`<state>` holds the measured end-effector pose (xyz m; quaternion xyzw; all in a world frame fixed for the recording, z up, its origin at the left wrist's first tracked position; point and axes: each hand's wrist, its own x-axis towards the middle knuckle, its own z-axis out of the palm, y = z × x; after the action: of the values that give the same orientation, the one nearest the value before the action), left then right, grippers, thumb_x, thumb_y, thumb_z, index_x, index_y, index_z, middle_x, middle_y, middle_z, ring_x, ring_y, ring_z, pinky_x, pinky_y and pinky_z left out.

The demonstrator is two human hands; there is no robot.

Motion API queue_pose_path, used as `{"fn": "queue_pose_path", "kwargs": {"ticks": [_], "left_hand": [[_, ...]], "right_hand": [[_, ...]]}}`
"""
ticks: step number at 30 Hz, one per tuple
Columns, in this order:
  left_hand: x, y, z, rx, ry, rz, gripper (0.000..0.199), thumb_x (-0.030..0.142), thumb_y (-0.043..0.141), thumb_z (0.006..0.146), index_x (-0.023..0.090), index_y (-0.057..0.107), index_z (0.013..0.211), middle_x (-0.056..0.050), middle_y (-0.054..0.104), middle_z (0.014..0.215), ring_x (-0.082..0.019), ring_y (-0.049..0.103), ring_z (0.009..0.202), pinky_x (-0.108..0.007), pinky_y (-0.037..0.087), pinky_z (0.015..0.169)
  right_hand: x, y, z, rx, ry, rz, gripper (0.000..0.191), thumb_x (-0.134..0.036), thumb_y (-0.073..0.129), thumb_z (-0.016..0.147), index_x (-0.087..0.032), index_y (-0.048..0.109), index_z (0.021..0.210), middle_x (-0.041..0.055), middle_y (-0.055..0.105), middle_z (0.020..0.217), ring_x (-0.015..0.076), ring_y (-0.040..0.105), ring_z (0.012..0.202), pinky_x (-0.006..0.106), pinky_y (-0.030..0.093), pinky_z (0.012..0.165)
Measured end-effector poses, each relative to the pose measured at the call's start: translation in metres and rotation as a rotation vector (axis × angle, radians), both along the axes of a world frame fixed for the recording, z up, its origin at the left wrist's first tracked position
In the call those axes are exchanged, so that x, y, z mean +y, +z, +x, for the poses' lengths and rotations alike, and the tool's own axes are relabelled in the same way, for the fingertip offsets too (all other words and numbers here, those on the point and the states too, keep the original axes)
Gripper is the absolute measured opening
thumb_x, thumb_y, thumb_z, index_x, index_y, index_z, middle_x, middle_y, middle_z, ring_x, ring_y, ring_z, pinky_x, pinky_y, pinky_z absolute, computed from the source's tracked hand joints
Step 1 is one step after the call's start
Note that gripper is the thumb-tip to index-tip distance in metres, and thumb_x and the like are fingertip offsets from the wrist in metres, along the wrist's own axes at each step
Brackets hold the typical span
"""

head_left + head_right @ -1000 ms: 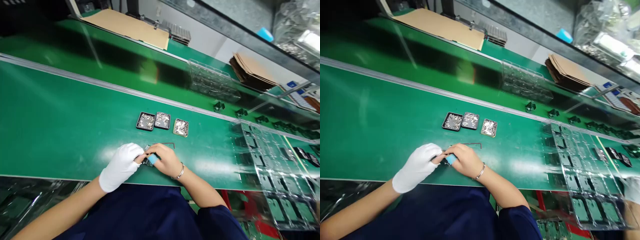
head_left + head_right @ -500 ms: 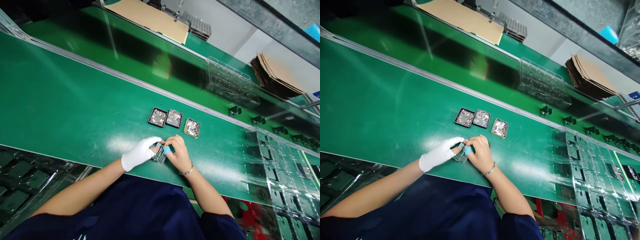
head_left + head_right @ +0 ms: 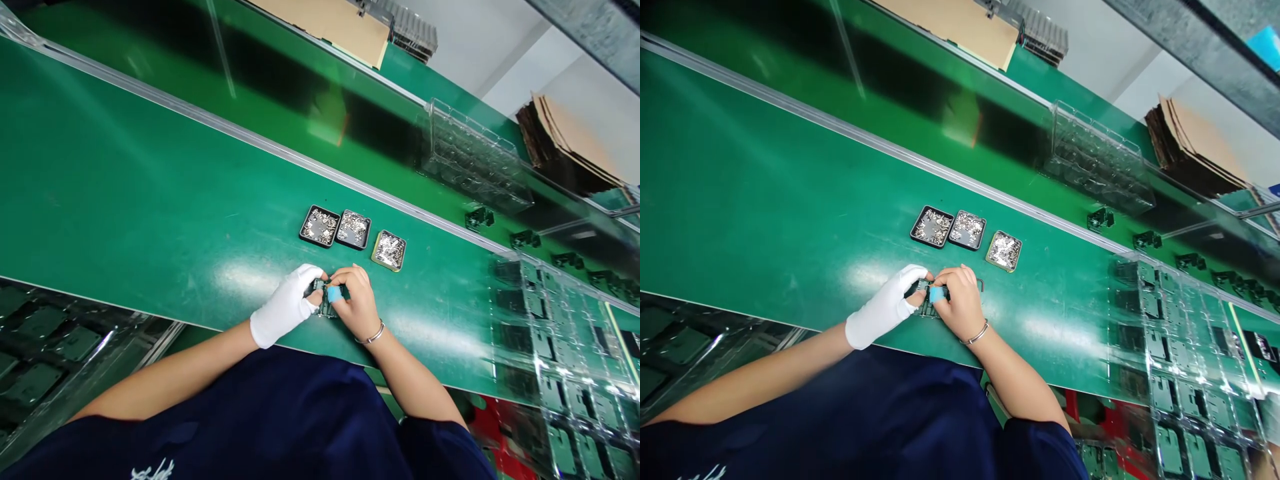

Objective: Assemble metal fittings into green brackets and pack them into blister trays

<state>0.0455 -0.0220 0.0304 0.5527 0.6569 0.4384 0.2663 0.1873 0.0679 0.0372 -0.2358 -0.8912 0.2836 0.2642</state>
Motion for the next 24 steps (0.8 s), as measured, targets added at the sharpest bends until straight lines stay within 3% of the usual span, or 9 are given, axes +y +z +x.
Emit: {"fn": "queue_pose_path", "kwargs": {"ticks": [14, 16, 21, 24], "left_hand": [[0.003, -0.002, 0.0, -0.051, 0.003, -0.021, 0.012, 0.027, 0.044, 0.087, 0.02, 0.052, 0.093, -0.003, 0.056, 0.094, -0.019, 0.056, 0.09, -0.033, 0.046, 0.082], [0.006, -0.002, 0.001, -0.093, 0.013, -0.04, 0.012, 0.029, 0.043, 0.087, 0.021, 0.051, 0.088, -0.002, 0.056, 0.09, -0.018, 0.056, 0.088, -0.033, 0.046, 0.082], [0.01, -0.001, 0.001, -0.196, 0.048, -0.098, 0.013, 0.027, 0.047, 0.082, 0.02, 0.047, 0.093, -0.002, 0.056, 0.088, -0.017, 0.056, 0.082, -0.031, 0.048, 0.075], [0.012, 0.001, 0.004, -0.047, 0.084, -0.072, 0.02, 0.019, 0.049, 0.076, 0.02, 0.047, 0.096, -0.004, 0.057, 0.092, -0.02, 0.057, 0.086, -0.034, 0.048, 0.078]], "right_hand": [[0.0, -0.003, 0.0, 0.036, 0.015, 0.004, 0.005, -0.018, 0.05, 0.085, -0.023, 0.052, 0.083, 0.0019, 0.064, 0.086, 0.0167, 0.06, 0.085, 0.045, 0.035, 0.1], [0.001, -0.004, 0.0, 0.069, 0.026, -0.083, 0.005, -0.018, 0.052, 0.084, -0.023, 0.053, 0.082, 0.0023, 0.064, 0.087, 0.017, 0.06, 0.086, 0.044, 0.039, 0.097], [0.005, -0.01, 0.0, 0.181, 0.014, -0.582, 0.007, -0.02, 0.05, 0.082, -0.022, 0.052, 0.089, 0.0027, 0.06, 0.088, 0.0157, 0.06, 0.084, 0.031, 0.049, 0.078], [0.002, -0.012, -0.001, 0.186, 0.015, -0.599, 0.012, -0.018, 0.049, 0.08, -0.022, 0.052, 0.091, 0.0025, 0.058, 0.092, 0.0156, 0.058, 0.088, 0.032, 0.048, 0.084]]}}
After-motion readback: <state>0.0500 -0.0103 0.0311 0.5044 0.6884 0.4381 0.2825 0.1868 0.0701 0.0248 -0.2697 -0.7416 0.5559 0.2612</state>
